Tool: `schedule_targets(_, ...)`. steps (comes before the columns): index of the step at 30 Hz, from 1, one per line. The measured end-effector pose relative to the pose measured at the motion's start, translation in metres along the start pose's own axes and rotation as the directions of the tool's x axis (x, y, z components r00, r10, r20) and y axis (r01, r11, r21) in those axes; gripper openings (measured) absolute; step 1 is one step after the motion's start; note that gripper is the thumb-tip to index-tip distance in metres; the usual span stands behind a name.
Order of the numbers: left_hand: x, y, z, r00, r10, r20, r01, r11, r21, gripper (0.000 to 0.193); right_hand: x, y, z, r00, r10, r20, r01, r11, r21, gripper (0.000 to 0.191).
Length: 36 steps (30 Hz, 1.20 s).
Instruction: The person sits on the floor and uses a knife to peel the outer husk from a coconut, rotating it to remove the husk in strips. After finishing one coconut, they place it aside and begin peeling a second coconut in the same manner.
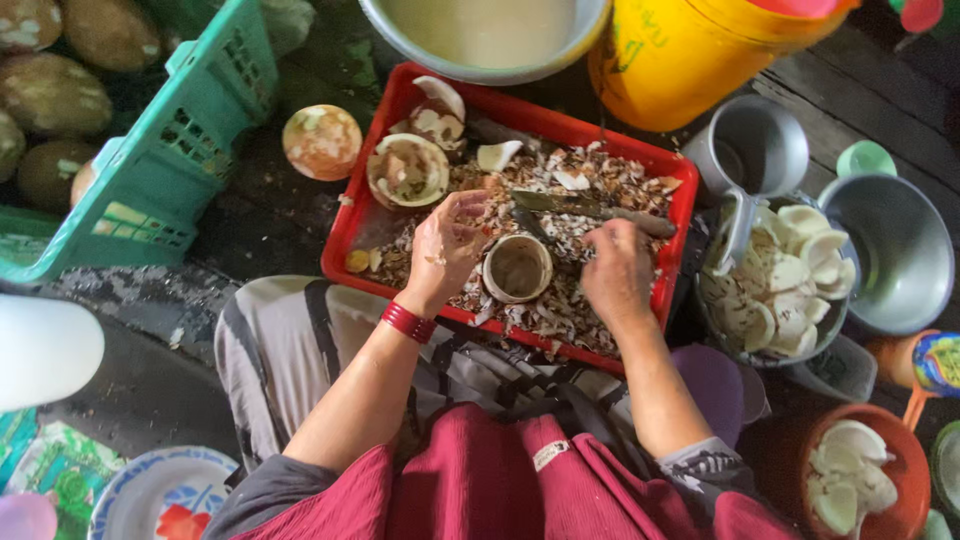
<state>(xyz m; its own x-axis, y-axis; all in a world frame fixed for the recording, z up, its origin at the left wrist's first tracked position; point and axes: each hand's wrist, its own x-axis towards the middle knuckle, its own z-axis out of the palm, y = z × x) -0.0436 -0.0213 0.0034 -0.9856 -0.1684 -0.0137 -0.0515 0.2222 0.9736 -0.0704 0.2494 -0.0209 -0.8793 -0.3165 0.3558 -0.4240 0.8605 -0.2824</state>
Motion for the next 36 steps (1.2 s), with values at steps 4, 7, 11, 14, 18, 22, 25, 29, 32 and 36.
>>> schedule_targets(4,0.005,0.012,-0.015,0.998,-0.021,-0.053,0.015,0.993,-0.115,0.044,0.014,0.026,0.009,0.995,0.101,0.02,-0.099,0.992,-0.082,0.041)
schedule_targets(7,0.014,0.012,-0.04,0.887,0.383,-0.26,-0.345,0.921,0.18,0.036,0.029,0.048,0.013,0.984,0.111,0.143,-0.089,0.984,-0.154,0.042)
schedule_targets(11,0.054,-0.003,-0.1,0.702,0.468,-0.537,-0.211,0.857,0.47,0.038,0.048,0.059,0.01,0.956,0.109,0.271,-0.061,0.981,-0.182,0.043)
schedule_targets(14,0.077,-0.02,-0.131,0.703,0.471,-0.533,0.082,0.691,0.718,0.072,0.058,0.05,-0.008,0.93,0.091,0.355,-0.041,0.989,-0.146,0.047)
schedule_targets(18,0.088,-0.038,-0.13,0.782,0.336,-0.524,-0.083,0.89,0.448,0.109,0.051,0.027,-0.043,0.729,0.396,0.558,-0.352,0.916,-0.191,0.044)
schedule_targets(22,0.089,-0.048,-0.13,0.859,-0.054,-0.509,0.102,0.992,0.068,0.111,0.024,0.002,-0.059,0.74,0.469,0.482,-0.52,0.854,-0.032,0.04)
schedule_targets(25,0.09,-0.046,-0.134,0.773,0.095,-0.627,0.08,0.966,0.245,0.089,0.005,-0.011,-0.054,0.964,0.242,0.114,-0.259,0.949,0.181,0.025)
schedule_targets(29,0.084,-0.023,-0.138,0.857,-0.052,-0.513,-0.3,0.759,-0.578,0.088,-0.002,-0.02,-0.052,0.982,0.101,-0.158,-0.095,0.994,0.046,0.014)
schedule_targets(32,0.052,0.015,-0.121,0.98,0.028,-0.198,-0.172,0.626,-0.761,0.088,0.011,-0.025,-0.061,0.969,0.103,-0.223,-0.109,0.994,-0.015,0.01)
schedule_targets(36,-0.006,0.054,-0.039,0.99,0.144,-0.005,-0.123,0.833,-0.539,0.097,0.033,-0.033,-0.068,0.974,0.018,-0.224,0.046,0.959,0.278,0.03)
